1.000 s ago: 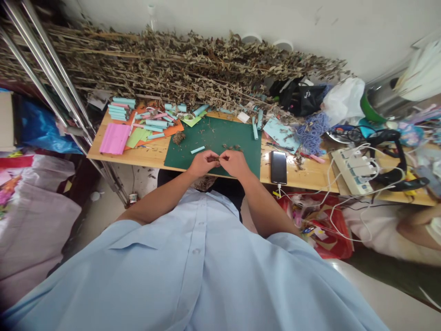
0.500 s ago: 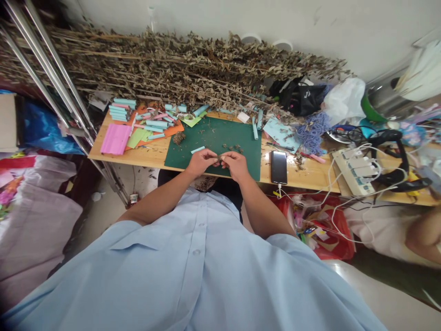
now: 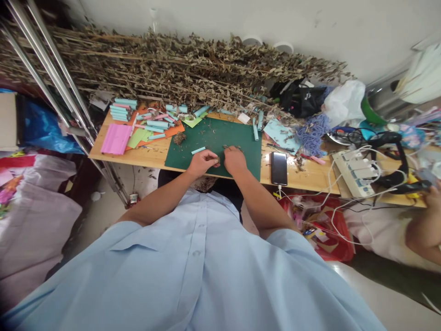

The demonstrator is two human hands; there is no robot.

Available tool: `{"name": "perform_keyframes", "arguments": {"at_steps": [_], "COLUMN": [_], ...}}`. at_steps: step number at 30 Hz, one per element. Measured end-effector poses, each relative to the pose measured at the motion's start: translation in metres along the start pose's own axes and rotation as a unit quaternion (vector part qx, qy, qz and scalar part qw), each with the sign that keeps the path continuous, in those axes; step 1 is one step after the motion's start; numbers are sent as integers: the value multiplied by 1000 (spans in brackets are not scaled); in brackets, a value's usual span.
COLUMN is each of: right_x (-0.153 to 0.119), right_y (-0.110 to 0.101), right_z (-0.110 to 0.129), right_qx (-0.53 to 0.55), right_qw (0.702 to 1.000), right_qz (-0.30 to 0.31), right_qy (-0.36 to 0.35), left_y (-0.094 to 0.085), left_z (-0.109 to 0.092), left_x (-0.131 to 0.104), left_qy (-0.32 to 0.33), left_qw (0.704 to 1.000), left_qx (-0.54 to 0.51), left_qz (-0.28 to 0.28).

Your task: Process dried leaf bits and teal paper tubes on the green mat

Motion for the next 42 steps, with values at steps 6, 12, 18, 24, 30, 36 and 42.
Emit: {"name": "perform_keyframes", "arguments": {"at_steps": [6, 12, 18, 24, 30, 36, 42], "right_x": [-4, -19, -37, -36, -37, -40, -38], "right_y": [-2, -9, -3, -1, -4, -6, -8], "right_z": [-5, -24, -10, 0, 2, 5, 6], "right_qx": [15, 194, 429, 456, 389, 360, 341], "right_qw": [1000, 972, 892, 881, 910, 921, 927], "right_qz": [5, -117, -129, -124, -142, -150, -154], "right_qy": [9, 55, 57, 35, -8, -21, -19], "left_y": [-1, 0, -2, -3, -2, -3, 0], "left_z": [2, -4, -9, -6, -4, -2, -2], "left_x": [2, 0, -1, 2, 1, 1, 0], "left_qy": [7, 2, 2, 1, 7, 9, -12], "left_qw": [1000, 1000, 999, 999, 999, 1000, 1000], "left_qx": [-1, -15, -41, -41, -35, -19, -8], "left_qz": [-1, -10, -9, -1, -3, -16, -4]}}
Point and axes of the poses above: each hand's wrist, its own x-axis towards the middle knuckle, its own y-axis out of the palm, z = x × y, the point moved 4 cm from there along x, towards the middle knuckle, and after that the axes turned 5 degrees about x, right-handed, at the moved point
